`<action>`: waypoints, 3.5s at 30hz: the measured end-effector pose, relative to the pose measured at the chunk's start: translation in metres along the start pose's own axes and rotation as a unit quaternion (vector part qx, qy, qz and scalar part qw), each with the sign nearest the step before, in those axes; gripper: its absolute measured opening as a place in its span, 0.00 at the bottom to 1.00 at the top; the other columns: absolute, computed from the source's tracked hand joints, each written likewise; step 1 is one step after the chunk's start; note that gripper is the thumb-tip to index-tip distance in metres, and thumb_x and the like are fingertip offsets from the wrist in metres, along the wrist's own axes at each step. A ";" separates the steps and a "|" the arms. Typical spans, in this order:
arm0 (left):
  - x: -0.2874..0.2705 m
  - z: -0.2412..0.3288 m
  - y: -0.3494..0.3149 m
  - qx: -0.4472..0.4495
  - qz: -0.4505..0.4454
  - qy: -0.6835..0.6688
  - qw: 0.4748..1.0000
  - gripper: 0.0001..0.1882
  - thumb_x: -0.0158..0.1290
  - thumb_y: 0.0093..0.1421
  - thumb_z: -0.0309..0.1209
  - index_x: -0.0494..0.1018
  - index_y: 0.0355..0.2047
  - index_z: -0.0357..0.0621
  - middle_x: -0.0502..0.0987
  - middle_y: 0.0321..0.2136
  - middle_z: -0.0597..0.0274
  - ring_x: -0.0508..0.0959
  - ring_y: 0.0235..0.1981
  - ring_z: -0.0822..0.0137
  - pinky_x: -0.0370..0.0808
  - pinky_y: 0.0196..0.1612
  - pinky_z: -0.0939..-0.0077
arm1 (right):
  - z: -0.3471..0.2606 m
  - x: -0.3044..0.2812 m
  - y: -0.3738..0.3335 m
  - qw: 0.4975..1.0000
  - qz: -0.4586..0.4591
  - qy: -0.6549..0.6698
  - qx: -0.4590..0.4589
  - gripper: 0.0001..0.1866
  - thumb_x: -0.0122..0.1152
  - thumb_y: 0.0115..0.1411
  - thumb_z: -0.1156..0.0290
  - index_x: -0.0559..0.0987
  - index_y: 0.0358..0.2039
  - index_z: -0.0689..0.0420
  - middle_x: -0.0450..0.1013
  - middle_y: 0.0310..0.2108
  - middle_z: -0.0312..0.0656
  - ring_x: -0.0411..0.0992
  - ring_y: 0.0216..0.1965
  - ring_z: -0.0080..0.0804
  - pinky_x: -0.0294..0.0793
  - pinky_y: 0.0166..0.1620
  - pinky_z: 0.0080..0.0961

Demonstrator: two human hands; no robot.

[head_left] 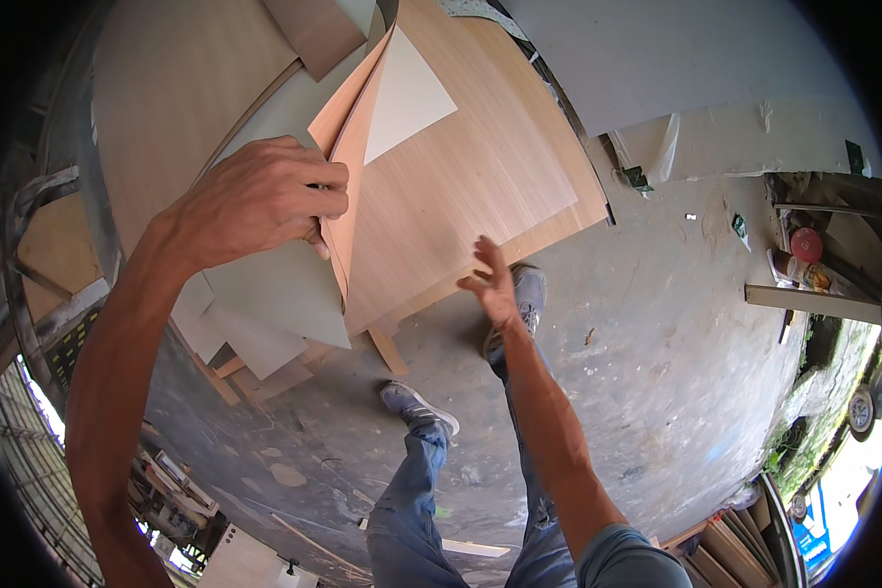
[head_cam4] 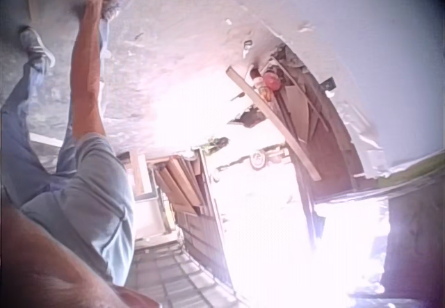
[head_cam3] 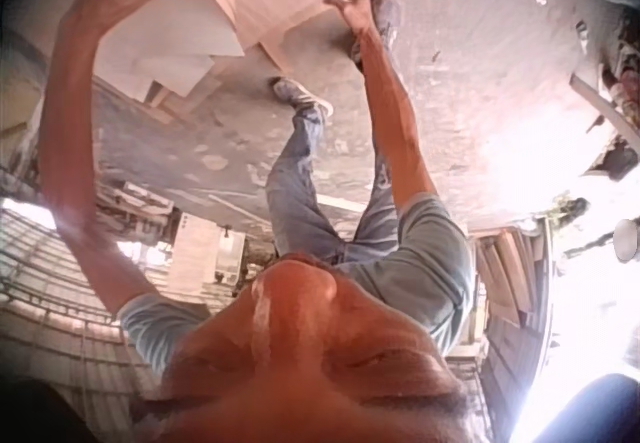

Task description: The person selects a piece of wood from a pile, measures it and another panel using a tape measure, and then handles a large thin wood veneer.

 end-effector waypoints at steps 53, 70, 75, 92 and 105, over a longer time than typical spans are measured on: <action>0.163 -0.068 -0.353 -0.022 0.578 -0.775 0.256 0.34 0.33 0.69 0.47 0.56 0.54 0.18 0.43 0.64 0.32 0.73 0.28 0.72 0.72 0.42 0.71 | 0.160 0.182 -0.060 0.915 0.278 0.226 0.186 0.25 0.66 0.52 0.66 0.70 0.47 0.64 0.68 0.45 0.47 0.68 0.45 0.36 0.68 0.47 0.33; 0.238 -0.031 -0.315 -0.223 0.556 -0.793 0.109 0.23 0.39 0.68 0.45 0.72 0.37 0.33 0.75 0.24 0.55 0.74 0.29 0.65 0.72 0.41 0.69 | 0.067 0.322 -0.124 0.994 0.042 0.102 0.020 0.12 0.65 0.57 0.64 0.77 0.34 0.60 0.74 0.27 0.33 0.71 0.26 0.20 0.71 0.29 0.19; 0.246 -0.023 -0.317 -0.227 0.562 -0.783 0.140 0.21 0.40 0.67 0.45 0.72 0.40 0.38 0.79 0.26 0.52 0.79 0.28 0.61 0.77 0.37 0.67 | 0.036 0.328 -0.134 0.994 -0.013 0.106 -0.001 0.11 0.64 0.58 0.67 0.77 0.32 0.63 0.74 0.28 0.35 0.70 0.30 0.21 0.70 0.31 0.21; 0.357 0.022 -0.290 -0.293 0.488 -0.822 0.018 0.16 0.45 0.61 0.37 0.74 0.28 0.35 0.79 0.24 0.48 0.78 0.27 0.56 0.76 0.31 0.68 | 0.031 0.319 -0.126 0.999 -0.005 0.043 0.027 0.09 0.61 0.59 0.71 0.75 0.36 0.61 0.74 0.29 0.35 0.70 0.25 0.20 0.70 0.25 0.19; 0.316 0.075 -0.299 -0.369 0.539 -0.736 -0.174 0.10 0.49 0.60 0.29 0.69 0.38 0.34 0.75 0.26 0.52 0.74 0.24 0.64 0.73 0.28 0.72 | 0.067 0.317 -0.134 0.994 0.008 0.096 0.050 0.04 0.58 0.60 0.75 0.76 0.35 0.60 0.75 0.30 0.36 0.72 0.30 0.20 0.71 0.32 0.18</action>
Point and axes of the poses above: each hand's wrist, its own y-axis towards the middle knuckle, its own x-axis out of the palm, z = x × y, the point moved 8 cm from there along y, towards the middle knuckle
